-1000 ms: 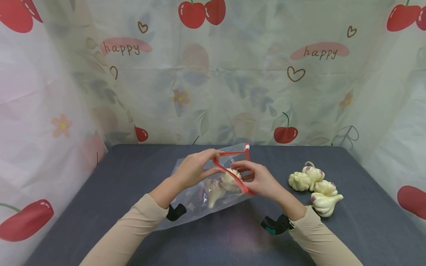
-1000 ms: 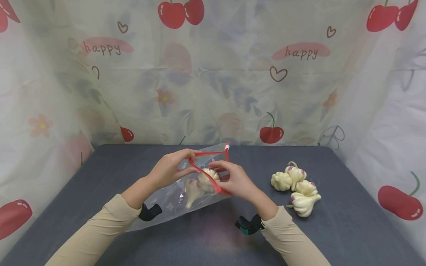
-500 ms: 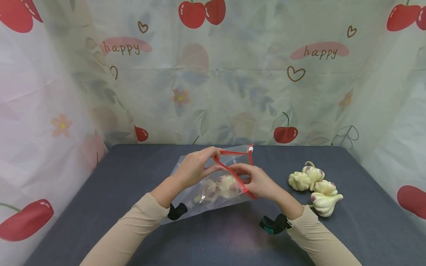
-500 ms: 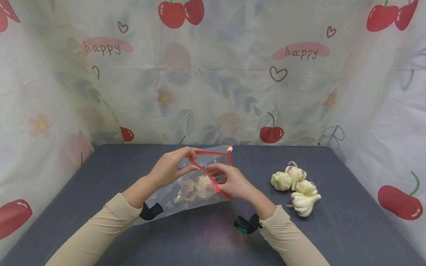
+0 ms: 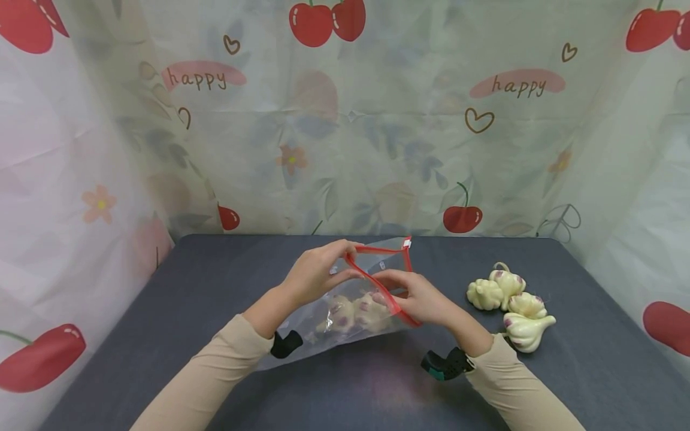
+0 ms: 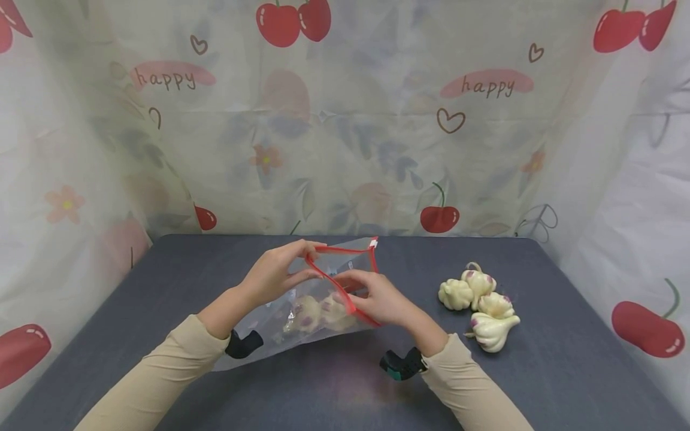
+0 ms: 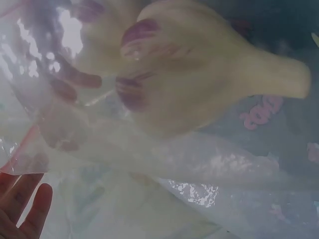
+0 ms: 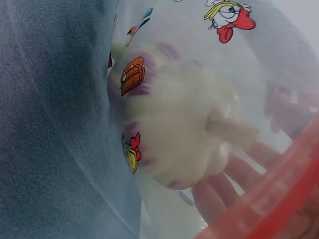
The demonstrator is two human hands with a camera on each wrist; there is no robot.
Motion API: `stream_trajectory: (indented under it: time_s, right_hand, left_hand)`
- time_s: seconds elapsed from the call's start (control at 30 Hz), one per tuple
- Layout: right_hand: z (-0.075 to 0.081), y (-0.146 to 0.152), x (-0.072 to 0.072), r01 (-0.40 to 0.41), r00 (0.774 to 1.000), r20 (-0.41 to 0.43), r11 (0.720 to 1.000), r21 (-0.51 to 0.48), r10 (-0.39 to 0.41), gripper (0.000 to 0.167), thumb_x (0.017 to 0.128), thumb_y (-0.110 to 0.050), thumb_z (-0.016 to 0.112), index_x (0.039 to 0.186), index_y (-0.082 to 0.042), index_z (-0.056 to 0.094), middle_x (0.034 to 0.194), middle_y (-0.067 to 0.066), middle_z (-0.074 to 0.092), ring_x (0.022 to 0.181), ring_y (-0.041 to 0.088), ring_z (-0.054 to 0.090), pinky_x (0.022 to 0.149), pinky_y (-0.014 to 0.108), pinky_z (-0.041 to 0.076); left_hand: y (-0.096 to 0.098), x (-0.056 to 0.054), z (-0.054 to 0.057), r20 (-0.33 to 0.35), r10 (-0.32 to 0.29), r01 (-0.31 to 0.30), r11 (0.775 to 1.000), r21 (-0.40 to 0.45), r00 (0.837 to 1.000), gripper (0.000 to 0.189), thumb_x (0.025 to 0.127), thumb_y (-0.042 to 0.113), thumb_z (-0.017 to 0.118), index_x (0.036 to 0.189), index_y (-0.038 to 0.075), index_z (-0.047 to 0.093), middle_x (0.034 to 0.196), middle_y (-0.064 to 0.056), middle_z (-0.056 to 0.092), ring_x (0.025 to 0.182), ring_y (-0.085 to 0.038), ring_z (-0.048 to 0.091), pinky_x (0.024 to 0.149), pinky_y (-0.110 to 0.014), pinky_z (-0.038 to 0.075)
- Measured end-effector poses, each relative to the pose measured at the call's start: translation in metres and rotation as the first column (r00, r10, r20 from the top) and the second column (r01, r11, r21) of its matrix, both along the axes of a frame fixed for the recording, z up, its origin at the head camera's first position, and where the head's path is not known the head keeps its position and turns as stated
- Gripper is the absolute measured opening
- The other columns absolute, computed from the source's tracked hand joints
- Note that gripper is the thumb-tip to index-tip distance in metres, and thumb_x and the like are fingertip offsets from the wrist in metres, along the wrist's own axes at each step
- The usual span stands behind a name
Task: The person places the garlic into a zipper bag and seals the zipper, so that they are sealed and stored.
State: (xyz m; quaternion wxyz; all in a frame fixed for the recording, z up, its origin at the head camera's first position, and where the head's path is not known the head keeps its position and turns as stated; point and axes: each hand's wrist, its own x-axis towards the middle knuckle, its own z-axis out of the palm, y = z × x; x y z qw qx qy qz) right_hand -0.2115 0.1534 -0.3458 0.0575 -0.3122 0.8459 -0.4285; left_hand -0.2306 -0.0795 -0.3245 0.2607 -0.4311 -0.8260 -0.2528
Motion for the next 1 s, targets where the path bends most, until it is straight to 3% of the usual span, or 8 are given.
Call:
stream_trajectory:
  time_s: [0.2,0.5,1.0]
  right_hand:
    - [0.004,0.004,0.001,0.007,0.998,-0.065,1.000,0.001,-0.006,0.034,0.090,-0.016,0.062,0.122,-0.005,0.058,0.117,0.014,0.065,0.105,0.027,0.063,0.087,0.037,0.053]
    - [0.010,0.016,0.004,0.058,0.994,-0.094,0.997,-0.045,-0.062,0.031,0.090,-0.015,0.062,0.120,-0.006,0.060,0.116,0.013,0.065,0.103,0.022,0.064,0.086,0.029,0.052]
    - [0.018,0.043,0.009,0.211,0.965,-0.146,0.976,-0.055,-0.217,0.031,0.089,-0.017,0.064,0.118,-0.008,0.061,0.112,0.010,0.067,0.091,0.004,0.066,0.079,0.022,0.053]
  left_hand:
    - [-0.001,0.000,0.000,-0.011,-0.010,0.010,1.000,-0.001,1.000,0.032,0.077,0.020,0.076,0.097,0.008,0.056,0.088,-0.001,0.064,0.083,-0.014,0.066,0.066,-0.026,0.053]
    - [-0.002,0.000,0.000,-0.001,-0.005,0.005,1.000,-0.004,1.000,0.031,0.077,0.021,0.076,0.097,0.009,0.055,0.088,-0.001,0.064,0.083,-0.013,0.066,0.064,-0.024,0.051]
    - [-0.002,0.001,-0.001,-0.023,-0.001,0.001,1.000,0.004,1.000,0.032,0.075,0.019,0.078,0.096,0.007,0.057,0.086,-0.001,0.064,0.081,-0.014,0.066,0.062,-0.022,0.049]
